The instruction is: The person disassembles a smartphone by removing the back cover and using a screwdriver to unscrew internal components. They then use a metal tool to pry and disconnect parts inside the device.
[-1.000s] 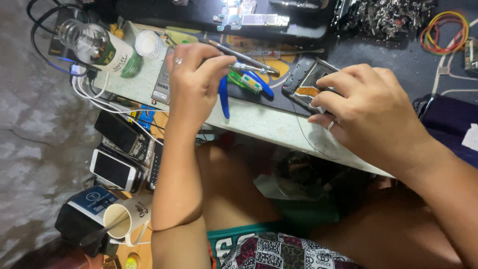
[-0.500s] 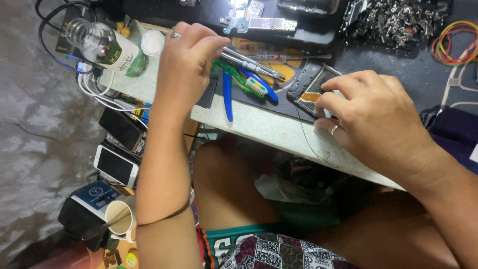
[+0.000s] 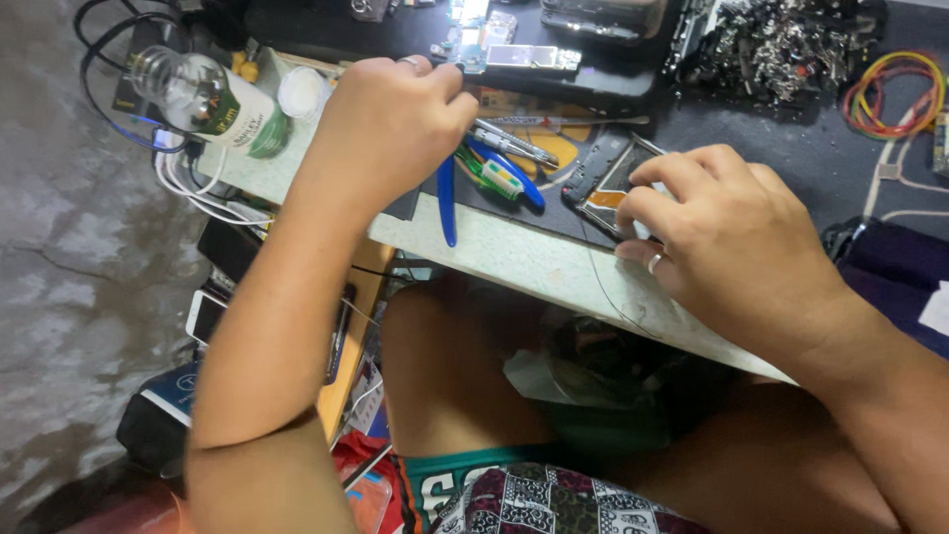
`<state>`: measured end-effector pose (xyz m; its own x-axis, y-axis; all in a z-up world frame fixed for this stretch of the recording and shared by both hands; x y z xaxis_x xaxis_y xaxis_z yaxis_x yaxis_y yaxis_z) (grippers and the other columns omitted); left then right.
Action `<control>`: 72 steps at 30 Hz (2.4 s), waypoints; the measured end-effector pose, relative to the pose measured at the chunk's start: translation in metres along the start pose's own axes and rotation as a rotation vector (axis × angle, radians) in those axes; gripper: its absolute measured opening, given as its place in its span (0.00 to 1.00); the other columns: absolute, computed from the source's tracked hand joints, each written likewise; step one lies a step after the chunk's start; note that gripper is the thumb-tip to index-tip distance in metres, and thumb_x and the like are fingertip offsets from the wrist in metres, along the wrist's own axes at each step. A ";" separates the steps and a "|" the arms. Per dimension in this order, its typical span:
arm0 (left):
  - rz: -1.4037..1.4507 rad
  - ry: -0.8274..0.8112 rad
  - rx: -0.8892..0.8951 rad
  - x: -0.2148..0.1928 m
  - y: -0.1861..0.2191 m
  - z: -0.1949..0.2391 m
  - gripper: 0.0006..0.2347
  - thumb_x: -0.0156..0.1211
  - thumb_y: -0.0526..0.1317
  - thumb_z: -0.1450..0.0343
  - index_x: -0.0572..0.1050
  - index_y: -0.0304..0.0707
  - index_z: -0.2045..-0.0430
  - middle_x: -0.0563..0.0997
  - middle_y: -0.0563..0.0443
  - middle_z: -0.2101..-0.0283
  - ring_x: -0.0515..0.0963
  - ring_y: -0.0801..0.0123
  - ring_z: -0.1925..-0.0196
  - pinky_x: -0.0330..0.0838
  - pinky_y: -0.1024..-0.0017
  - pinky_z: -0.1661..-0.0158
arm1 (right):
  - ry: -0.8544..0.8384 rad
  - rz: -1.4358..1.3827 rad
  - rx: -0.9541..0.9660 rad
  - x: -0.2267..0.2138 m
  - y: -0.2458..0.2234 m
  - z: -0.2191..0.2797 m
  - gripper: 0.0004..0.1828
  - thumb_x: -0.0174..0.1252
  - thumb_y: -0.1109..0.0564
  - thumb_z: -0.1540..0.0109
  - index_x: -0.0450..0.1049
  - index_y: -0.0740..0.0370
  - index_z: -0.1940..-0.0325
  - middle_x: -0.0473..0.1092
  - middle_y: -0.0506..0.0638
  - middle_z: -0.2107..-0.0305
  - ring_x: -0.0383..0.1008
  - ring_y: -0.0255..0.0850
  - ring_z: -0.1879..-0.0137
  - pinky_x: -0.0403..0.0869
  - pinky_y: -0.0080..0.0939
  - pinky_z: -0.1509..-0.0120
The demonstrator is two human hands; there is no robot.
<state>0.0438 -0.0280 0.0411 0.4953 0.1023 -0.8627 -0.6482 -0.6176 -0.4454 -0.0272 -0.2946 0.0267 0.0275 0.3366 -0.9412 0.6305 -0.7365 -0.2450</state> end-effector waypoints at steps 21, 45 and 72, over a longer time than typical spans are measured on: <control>0.024 -0.293 0.178 0.006 0.001 -0.036 0.05 0.56 0.37 0.28 0.79 0.41 0.72 0.82 0.51 0.69 0.84 0.61 0.69 0.77 0.64 0.71 | 0.049 -0.030 -0.051 0.002 0.006 0.004 0.15 0.71 0.53 0.50 0.79 0.56 0.61 0.72 0.46 0.56 0.71 0.49 0.48 0.70 0.50 0.48; 1.436 0.740 -0.626 -0.028 0.080 0.037 0.07 0.54 0.30 0.16 0.66 0.32 0.45 0.82 0.32 0.51 0.86 0.61 0.55 0.84 0.70 0.53 | -0.008 -0.073 -0.024 0.006 0.000 0.004 0.14 0.70 0.49 0.47 0.79 0.57 0.62 0.72 0.48 0.57 0.70 0.50 0.48 0.70 0.51 0.48; 1.170 0.670 -0.600 0.009 0.151 0.030 0.09 0.63 0.29 0.23 0.67 0.32 0.56 0.81 0.36 0.51 0.86 0.59 0.55 0.82 0.72 0.56 | 0.022 -0.104 0.017 0.007 -0.004 0.003 0.34 0.70 0.48 0.45 0.72 0.61 0.37 0.64 0.63 0.37 0.69 0.57 0.35 0.73 0.52 0.38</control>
<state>-0.0668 -0.0970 -0.0411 0.1480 -0.9392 -0.3100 -0.6107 -0.3333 0.7183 -0.0323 -0.2911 0.0202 -0.0197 0.4244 -0.9053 0.6173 -0.7071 -0.3449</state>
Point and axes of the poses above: each hand's wrist, its own z-axis away from the middle knuckle, its own x-axis out of the palm, y = z × x, the point moved 3 cm from there along -z, towards the middle knuckle
